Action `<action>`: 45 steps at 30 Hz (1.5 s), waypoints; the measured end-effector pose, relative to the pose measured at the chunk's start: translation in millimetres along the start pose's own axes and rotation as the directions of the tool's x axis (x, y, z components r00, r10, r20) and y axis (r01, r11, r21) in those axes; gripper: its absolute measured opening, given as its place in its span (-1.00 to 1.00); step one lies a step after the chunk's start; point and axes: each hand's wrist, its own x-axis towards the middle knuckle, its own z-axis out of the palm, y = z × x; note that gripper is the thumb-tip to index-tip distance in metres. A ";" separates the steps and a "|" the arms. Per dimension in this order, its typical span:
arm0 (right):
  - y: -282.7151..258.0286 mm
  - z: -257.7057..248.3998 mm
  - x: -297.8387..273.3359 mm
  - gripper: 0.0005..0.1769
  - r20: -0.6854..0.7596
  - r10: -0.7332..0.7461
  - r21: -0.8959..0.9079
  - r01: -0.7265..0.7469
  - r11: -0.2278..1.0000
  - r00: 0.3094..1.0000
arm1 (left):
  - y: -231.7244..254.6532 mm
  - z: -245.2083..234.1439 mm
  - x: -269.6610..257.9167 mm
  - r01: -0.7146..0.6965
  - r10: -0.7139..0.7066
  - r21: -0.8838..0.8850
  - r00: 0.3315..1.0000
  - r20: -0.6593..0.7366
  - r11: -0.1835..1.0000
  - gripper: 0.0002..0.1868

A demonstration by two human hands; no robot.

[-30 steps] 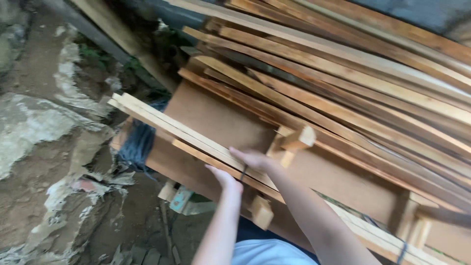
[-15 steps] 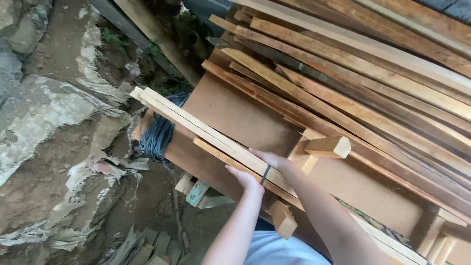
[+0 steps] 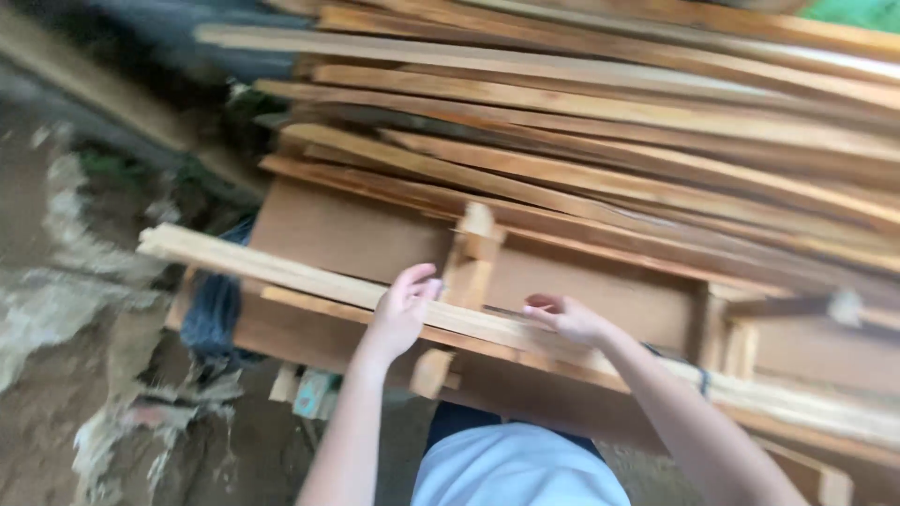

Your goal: The recorder is bundling several thin wood strips together using black rubber ties.

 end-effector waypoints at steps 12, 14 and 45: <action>54.1 -90.0 -124.1 0.10 -0.060 0.304 -0.457 -0.297 0.838 0.951 | 30.0 189.9 46.6 -0.251 -0.700 0.867 0.512 0.497 0.431 0.42; 37.2 -92.1 -134.6 0.19 -0.034 0.354 -0.459 -0.330 0.825 0.934 | -8.6 194.4 62.7 -0.218 -0.723 0.876 0.498 0.478 0.429 0.36; -8.3 -125.0 -119.2 0.21 -0.070 0.060 -0.832 -0.092 0.548 0.996 | 35.0 197.8 72.3 -0.494 -0.394 0.817 0.716 0.576 0.297 0.27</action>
